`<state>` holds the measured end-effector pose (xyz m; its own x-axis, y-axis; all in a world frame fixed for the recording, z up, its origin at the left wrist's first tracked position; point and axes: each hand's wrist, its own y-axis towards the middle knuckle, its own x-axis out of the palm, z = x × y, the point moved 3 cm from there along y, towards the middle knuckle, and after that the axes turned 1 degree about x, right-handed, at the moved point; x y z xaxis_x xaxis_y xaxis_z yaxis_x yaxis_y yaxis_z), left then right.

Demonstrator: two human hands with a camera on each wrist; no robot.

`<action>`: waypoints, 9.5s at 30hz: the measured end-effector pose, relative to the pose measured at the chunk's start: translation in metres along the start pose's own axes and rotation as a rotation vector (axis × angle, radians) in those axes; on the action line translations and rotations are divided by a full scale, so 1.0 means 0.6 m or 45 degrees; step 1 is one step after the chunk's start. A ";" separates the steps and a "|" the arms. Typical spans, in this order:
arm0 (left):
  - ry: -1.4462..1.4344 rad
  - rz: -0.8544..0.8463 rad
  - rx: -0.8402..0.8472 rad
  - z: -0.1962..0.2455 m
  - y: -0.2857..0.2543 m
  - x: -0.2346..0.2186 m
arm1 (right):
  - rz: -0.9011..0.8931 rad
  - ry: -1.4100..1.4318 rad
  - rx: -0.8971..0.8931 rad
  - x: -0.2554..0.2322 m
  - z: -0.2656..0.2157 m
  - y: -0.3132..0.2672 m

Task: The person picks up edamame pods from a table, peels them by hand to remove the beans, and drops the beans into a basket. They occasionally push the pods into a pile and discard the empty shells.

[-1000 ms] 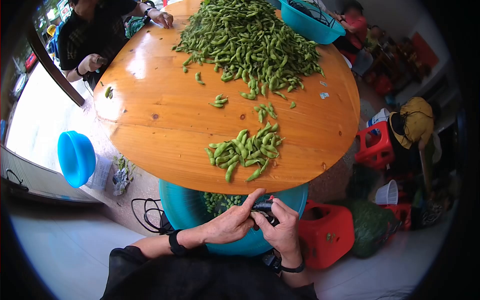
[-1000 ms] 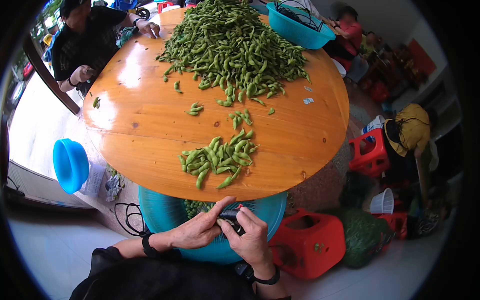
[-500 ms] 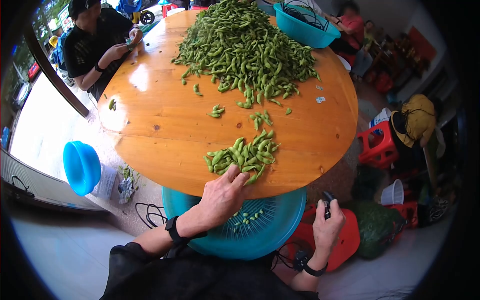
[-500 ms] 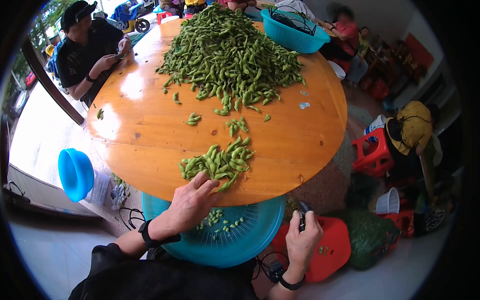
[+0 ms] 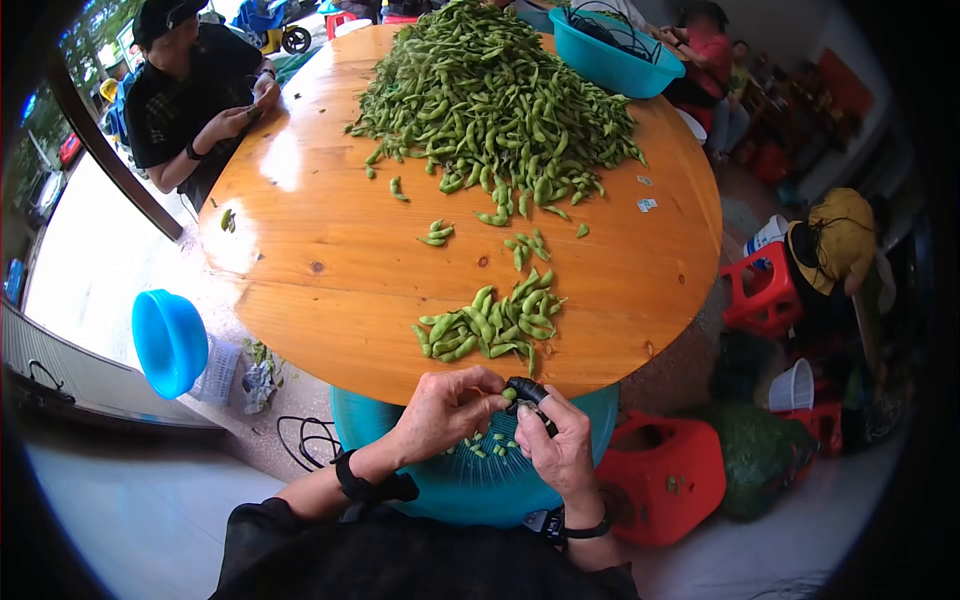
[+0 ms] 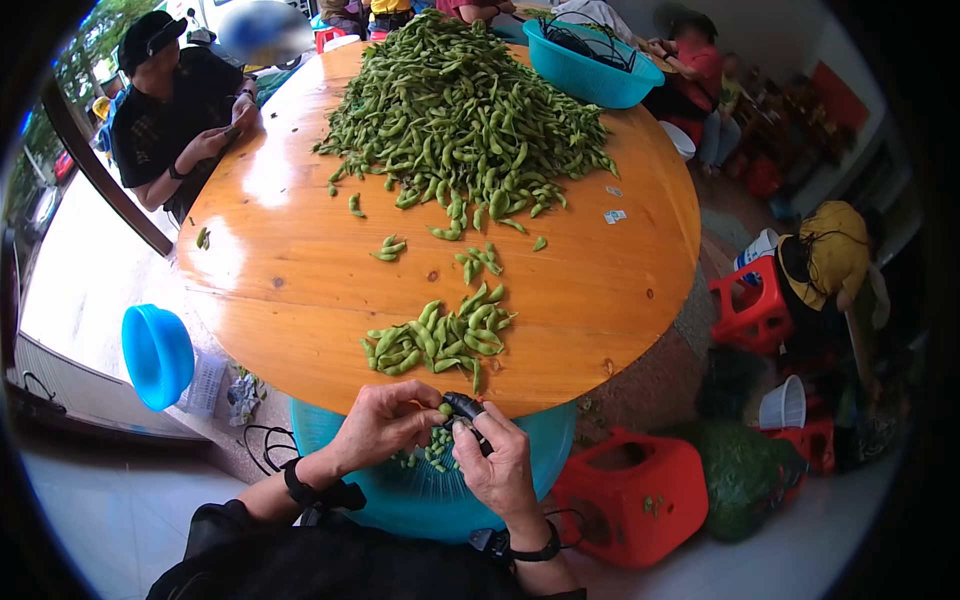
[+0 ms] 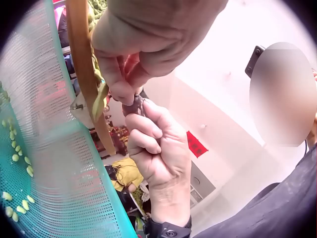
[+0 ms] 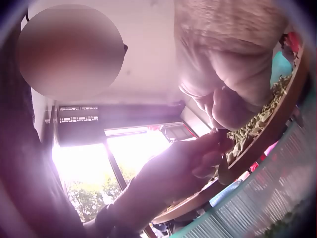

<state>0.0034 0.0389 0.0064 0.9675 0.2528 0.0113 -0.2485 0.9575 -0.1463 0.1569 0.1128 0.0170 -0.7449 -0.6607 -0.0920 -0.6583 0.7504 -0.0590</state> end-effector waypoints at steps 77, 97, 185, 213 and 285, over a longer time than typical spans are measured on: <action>1.588 -1.045 0.345 -0.288 -0.005 -0.015 | 0.654 -0.899 0.025 -0.199 0.092 -0.075; 1.801 -0.985 0.284 -0.324 -0.010 -0.041 | 0.521 0.113 0.114 -0.155 0.149 -0.078; 0.634 0.089 0.453 -0.056 -0.174 -0.171 | 0.468 0.239 0.158 -0.188 0.169 0.011; -0.422 -0.200 -0.181 -0.043 -0.056 0.003 | -0.203 0.260 0.224 -0.001 0.002 -0.028; 1.834 -0.227 1.186 0.022 0.084 0.046 | 0.433 -1.210 0.045 -0.195 0.002 -0.096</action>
<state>0.0167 0.0958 0.0123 0.1157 0.3230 -0.9393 0.4198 0.8411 0.3410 0.2820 0.1467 0.0298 -0.4876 -0.1361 -0.8624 -0.4121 0.9067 0.0899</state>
